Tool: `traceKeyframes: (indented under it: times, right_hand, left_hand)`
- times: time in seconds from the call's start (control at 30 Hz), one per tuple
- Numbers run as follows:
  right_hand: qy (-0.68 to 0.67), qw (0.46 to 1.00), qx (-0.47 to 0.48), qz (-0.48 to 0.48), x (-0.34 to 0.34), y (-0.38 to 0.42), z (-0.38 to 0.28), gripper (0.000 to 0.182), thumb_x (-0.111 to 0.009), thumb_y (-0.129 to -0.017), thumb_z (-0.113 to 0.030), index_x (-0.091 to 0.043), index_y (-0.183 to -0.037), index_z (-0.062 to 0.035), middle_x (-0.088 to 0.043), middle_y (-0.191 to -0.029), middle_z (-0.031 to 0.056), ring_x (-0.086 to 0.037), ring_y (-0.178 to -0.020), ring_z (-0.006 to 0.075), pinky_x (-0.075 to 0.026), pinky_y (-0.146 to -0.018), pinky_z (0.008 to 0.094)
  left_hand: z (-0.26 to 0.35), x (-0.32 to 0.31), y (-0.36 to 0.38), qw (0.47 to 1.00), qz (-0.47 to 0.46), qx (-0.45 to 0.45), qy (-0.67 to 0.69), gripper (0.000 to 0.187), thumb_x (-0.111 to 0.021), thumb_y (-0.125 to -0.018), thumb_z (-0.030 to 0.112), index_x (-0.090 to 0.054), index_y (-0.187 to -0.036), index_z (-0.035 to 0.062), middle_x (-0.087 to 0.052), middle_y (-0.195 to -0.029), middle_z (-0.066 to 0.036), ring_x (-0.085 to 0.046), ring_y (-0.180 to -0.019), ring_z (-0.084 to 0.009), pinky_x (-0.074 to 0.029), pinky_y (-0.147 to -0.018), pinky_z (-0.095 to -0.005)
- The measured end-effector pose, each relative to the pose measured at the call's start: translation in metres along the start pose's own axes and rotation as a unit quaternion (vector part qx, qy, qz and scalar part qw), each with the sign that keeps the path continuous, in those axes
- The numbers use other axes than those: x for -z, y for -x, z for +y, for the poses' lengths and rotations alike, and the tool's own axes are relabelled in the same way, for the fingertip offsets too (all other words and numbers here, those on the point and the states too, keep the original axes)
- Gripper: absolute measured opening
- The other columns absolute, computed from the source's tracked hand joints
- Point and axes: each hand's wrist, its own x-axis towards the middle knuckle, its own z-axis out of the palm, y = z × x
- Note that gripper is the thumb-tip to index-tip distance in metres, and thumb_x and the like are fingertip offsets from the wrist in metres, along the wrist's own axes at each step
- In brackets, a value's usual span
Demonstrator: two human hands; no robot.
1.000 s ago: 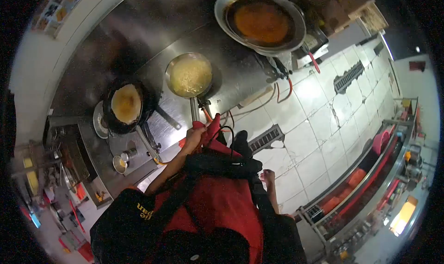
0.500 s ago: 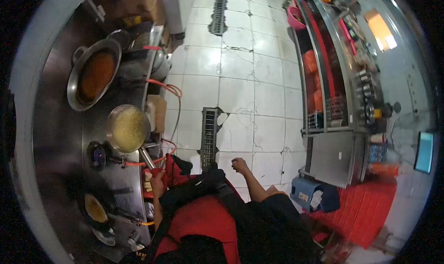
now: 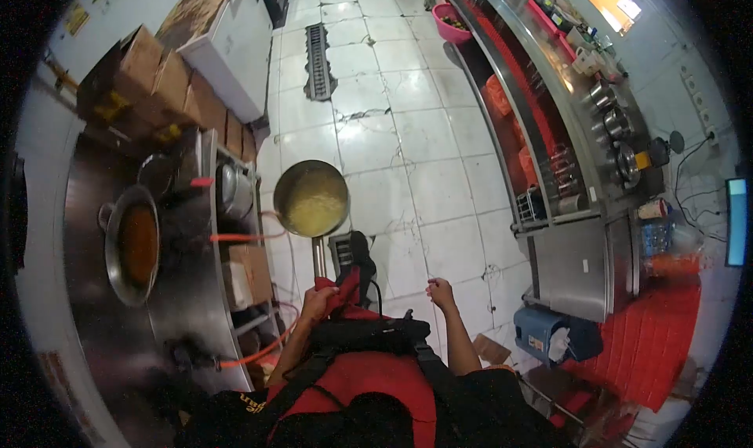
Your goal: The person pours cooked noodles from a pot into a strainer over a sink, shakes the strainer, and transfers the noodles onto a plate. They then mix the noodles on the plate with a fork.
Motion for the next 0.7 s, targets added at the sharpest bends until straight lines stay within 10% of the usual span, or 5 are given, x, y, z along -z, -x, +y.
traceKeyframes:
  times: [0.13,0.5,0.7]
  right_hand:
    - [0.001,1.000,0.007,0.031,0.039,-0.066,-0.037,0.025,-0.048,-0.084,-0.013,-0.060,-0.102,-0.0003,-0.065,-0.075,0.0110,-0.061,-0.059,0.0152,-0.050,-0.048,0.0289]
    - [-0.159,0.915,-0.340,0.146,0.074,-0.177,-0.013,0.022,-0.046,-0.081,-0.010,-0.057,-0.095,0.0015,-0.062,-0.075,0.0161,-0.061,-0.057,0.0254,-0.054,-0.049,0.0420]
    - [-0.105,0.987,-0.103,0.068,0.083,-0.354,-0.103,0.012,-0.051,-0.076,-0.012,-0.060,-0.076,-0.0042,-0.060,-0.067,0.0104,-0.057,-0.051,0.0217,-0.045,-0.043,0.0353]
  left_hand:
    - [0.083,-0.043,-0.079,0.998,-0.056,0.015,-0.005,0.015,-0.065,-0.075,0.015,-0.062,-0.075,0.0006,-0.062,-0.067,-0.007,-0.059,-0.055,-0.0133,-0.045,-0.049,-0.0278]
    - [0.345,-0.124,-0.327,0.988,-0.108,-0.011,-0.110,0.018,-0.064,-0.073,0.015,-0.064,-0.077,-0.0019,-0.062,-0.068,-0.007,-0.060,-0.063,-0.0139,-0.046,-0.056,-0.0284]
    - [0.479,-0.166,-0.496,0.982,-0.089,-0.015,-0.165,0.021,-0.065,-0.073,0.020,-0.064,-0.076,-0.0005,-0.062,-0.068,-0.007,-0.059,-0.063,-0.0135,-0.045,-0.055,-0.0297]
